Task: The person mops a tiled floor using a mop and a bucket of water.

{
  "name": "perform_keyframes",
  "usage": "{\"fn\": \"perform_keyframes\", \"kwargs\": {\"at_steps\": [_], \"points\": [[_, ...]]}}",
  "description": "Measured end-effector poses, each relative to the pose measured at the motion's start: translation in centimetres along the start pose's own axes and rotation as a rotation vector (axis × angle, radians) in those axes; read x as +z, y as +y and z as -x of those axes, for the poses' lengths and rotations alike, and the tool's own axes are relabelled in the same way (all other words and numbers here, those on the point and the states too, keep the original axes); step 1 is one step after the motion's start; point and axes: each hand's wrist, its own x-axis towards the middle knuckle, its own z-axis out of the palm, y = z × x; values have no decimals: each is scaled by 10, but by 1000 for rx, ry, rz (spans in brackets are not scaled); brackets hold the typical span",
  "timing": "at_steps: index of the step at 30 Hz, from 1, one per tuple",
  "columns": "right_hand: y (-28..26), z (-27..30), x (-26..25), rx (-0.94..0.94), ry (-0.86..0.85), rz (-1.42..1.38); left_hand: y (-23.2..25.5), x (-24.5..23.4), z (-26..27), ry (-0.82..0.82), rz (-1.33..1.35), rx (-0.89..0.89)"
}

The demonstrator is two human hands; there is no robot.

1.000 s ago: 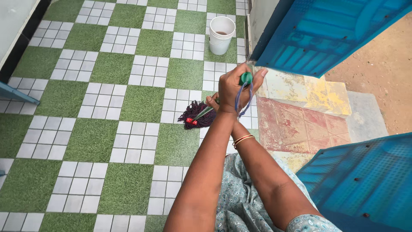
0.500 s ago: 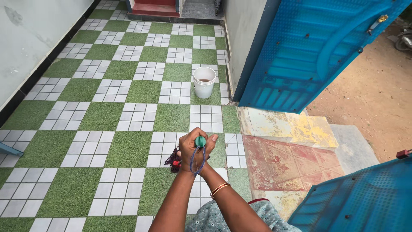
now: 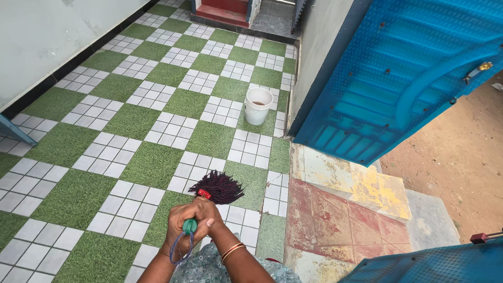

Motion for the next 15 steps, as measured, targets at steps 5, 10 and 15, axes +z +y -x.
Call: {"fn": "perform_keyframes", "kwargs": {"at_steps": [5,10,15], "points": [[-31,10,-9,227,-18,-29,19,15,27,1,-24,-9],[-37,10,-16,63,-16,50,22,32,45,147,44,10],[-33,14,-22,5,-9,145,17,45,49,156,-5,97]]}}
